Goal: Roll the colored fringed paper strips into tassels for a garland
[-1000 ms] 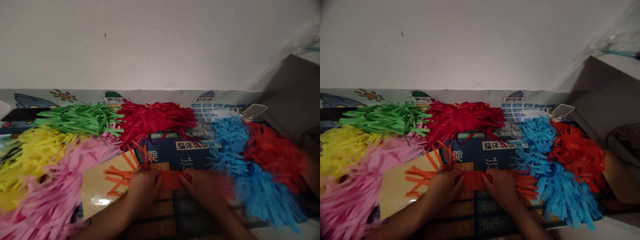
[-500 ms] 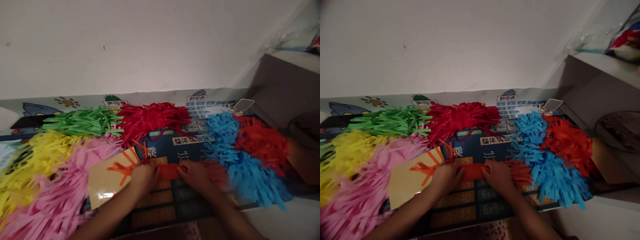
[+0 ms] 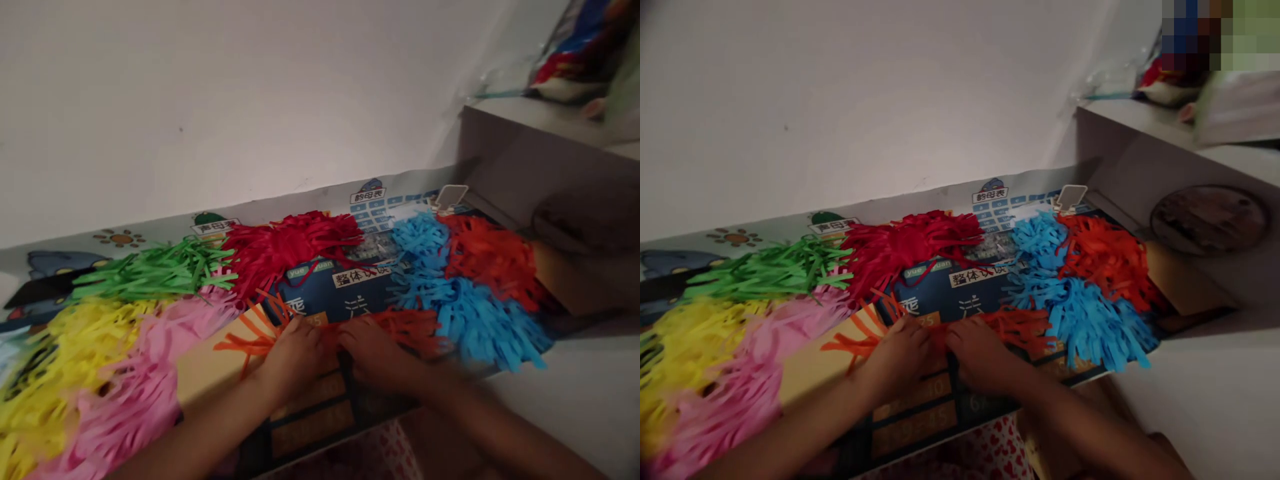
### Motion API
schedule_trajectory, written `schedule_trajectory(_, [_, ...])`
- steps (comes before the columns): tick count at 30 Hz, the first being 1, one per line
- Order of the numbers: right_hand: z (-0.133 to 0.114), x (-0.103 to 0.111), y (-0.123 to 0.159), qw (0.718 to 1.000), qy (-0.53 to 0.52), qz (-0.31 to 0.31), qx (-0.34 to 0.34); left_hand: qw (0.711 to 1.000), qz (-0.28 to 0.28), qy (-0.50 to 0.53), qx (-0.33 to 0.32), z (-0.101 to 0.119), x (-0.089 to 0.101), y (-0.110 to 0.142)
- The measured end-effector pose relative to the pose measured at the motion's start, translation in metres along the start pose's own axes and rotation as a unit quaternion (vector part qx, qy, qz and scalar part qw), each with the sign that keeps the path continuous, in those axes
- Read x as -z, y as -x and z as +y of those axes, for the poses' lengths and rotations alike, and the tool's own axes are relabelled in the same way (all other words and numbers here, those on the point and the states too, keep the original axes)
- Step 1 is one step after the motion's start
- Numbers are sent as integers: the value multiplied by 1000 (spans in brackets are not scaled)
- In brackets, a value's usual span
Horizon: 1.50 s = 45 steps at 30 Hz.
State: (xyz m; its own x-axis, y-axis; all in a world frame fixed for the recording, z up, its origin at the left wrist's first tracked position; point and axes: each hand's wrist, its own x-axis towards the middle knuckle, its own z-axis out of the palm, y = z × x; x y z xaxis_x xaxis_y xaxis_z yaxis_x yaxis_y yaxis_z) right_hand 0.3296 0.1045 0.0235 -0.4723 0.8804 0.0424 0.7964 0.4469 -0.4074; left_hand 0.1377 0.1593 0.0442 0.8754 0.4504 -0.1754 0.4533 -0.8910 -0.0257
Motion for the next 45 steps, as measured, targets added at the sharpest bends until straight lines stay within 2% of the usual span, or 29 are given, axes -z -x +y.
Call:
schedule_trajectory(3, [15,2,-4,997,-72,3,-7,998,18,-6,59,11,1,3])
schedule_trajectory(5, [26,7,-5,995,-95,8,3,995,36,-2,90,13,-6,4])
schedule_trajectory(8, [34,10,-3,995,-93,16,19,991,86,17,101,7,-24,4])
schedule_trajectory(11, [34,5,-2,997,-63,36,27,977,174,62,102,-2,-39,8])
schedule_trajectory(13, [36,2,-1,998,-45,41,21,965,225,94,94,-8,-43,13])
schedule_trajectory(15, [40,1,-2,998,-50,34,2,958,247,119,86,-13,-43,19])
schedule_trajectory(19, [48,4,-7,993,-83,32,-72,956,220,161,106,-23,-39,23])
schedule_trajectory(24, [42,4,-17,988,-54,43,-135,956,162,178,170,-32,-40,11])
schedule_trajectory(32, [38,-4,-21,984,-22,45,-171,959,160,138,190,-36,-49,3])
schedule_trajectory(38, [38,-3,-23,983,-11,52,-176,964,150,100,197,-36,-45,2])
schedule_trajectory(40, [33,0,-19,980,0,68,-189,965,171,64,188,-35,-43,2])
schedule_trajectory(42, [27,3,-14,983,35,89,-155,969,208,19,134,-34,-40,3])
schedule_trajectory(45, [20,0,-6,988,122,91,-4,973,226,-30,38,-30,-36,6])
